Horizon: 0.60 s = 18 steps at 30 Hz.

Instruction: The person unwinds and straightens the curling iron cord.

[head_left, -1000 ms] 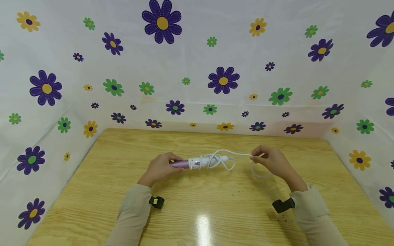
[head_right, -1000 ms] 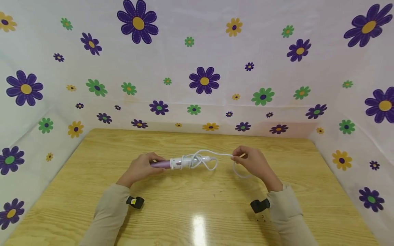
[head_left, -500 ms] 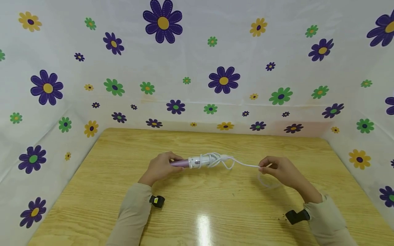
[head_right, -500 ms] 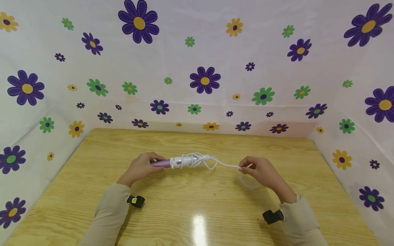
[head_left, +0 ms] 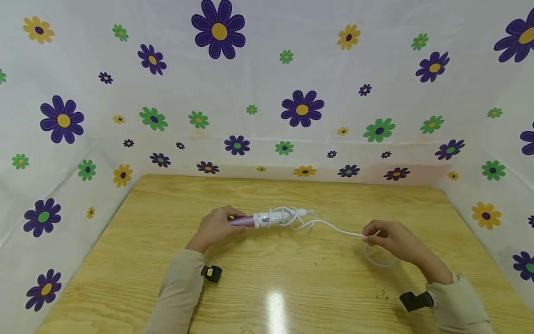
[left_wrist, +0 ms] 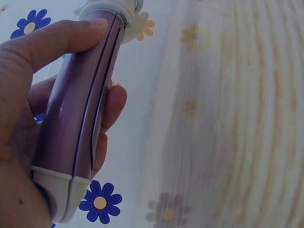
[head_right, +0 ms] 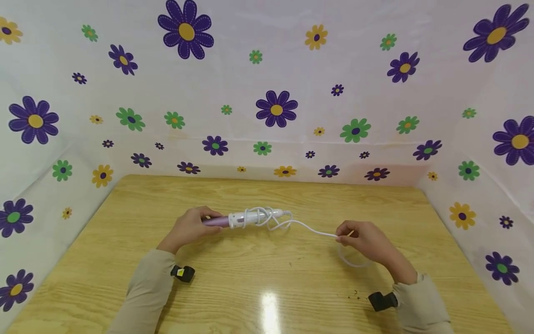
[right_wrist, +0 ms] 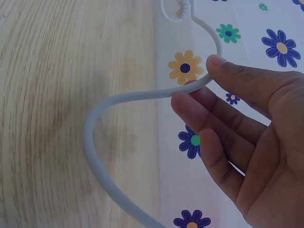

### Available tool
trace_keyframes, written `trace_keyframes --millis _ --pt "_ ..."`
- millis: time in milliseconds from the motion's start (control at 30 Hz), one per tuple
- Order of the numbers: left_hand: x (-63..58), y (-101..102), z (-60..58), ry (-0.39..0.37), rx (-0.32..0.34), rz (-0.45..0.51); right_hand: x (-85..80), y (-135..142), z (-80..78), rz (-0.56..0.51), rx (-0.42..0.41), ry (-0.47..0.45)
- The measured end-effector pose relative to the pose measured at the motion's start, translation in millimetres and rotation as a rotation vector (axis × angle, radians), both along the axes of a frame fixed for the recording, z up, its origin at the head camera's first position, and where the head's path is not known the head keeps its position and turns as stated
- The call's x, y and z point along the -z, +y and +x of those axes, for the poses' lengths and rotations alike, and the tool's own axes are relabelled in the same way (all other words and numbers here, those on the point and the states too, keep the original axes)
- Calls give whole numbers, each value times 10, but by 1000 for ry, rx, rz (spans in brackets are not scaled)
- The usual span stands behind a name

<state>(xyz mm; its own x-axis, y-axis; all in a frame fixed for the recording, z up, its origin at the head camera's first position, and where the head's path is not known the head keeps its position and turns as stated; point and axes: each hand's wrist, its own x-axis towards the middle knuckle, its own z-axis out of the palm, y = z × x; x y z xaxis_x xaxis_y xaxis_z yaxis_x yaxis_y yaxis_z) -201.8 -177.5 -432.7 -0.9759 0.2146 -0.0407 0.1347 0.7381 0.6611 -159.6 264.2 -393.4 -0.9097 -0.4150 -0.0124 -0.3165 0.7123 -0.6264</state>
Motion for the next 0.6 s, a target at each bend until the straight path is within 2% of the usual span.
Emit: trace_keyframes --millis 367,600 --pt "-2 -29 -11 8 -9 9 98 134 -91 29 17 -32" --pt "4 -43 -16 0 -17 16 193 211 -172 47 52 -132"
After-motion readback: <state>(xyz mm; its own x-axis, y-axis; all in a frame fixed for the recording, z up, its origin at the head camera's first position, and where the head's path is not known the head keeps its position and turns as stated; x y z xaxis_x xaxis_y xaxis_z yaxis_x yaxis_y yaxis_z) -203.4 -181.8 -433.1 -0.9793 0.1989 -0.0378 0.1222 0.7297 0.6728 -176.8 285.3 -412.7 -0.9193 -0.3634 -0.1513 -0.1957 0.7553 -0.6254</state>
